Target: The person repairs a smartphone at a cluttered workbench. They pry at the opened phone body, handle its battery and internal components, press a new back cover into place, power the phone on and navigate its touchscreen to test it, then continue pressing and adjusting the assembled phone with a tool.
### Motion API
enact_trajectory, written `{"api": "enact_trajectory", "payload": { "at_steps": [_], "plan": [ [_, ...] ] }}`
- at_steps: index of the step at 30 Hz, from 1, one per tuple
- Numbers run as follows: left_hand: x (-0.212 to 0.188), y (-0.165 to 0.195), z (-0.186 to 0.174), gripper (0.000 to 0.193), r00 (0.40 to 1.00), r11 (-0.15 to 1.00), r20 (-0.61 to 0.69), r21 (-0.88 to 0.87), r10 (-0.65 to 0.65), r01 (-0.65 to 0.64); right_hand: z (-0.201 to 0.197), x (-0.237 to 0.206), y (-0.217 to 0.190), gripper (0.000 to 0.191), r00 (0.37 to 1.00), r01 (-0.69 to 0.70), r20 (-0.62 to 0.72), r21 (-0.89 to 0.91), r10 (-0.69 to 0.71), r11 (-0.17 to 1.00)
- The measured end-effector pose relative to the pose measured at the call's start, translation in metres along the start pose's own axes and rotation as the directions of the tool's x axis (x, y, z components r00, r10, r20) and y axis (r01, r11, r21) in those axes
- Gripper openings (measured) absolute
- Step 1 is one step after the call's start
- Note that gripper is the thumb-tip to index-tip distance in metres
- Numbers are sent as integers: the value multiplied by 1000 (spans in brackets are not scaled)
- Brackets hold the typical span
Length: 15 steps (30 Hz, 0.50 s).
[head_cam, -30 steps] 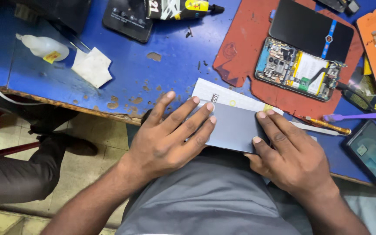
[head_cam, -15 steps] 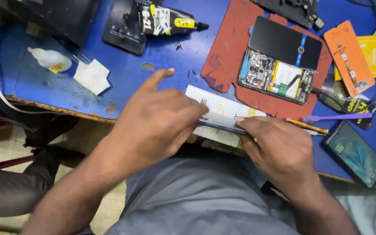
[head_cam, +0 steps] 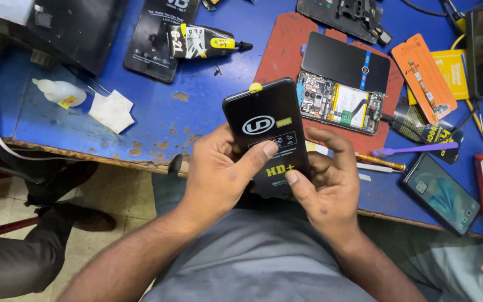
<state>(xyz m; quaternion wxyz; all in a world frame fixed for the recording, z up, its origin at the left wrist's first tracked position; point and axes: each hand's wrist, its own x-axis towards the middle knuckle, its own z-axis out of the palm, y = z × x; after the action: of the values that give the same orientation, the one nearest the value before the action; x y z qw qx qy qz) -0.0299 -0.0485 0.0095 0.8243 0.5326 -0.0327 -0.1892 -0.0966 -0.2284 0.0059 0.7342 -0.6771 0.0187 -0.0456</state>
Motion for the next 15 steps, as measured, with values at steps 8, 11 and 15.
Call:
{"api": "enact_trajectory", "payload": {
  "at_steps": [8, 11, 15],
  "plan": [
    [3, 9, 1, 23, 1000, 996, 13, 94, 6, -7, 3, -5, 3, 58, 1000, 8, -7, -89, -9, 996],
    [3, 11, 2, 23, 1000, 994, 20, 108, 19, -21, 1, -7, 6, 59, 1000, 12, -16, -81, -13, 997],
    [8, 15, 8, 24, 999, 997, 31, 68, 39, -41, 2, -5, 7, 63, 998, 47, -51, -39, -49, 998]
  ]
}}
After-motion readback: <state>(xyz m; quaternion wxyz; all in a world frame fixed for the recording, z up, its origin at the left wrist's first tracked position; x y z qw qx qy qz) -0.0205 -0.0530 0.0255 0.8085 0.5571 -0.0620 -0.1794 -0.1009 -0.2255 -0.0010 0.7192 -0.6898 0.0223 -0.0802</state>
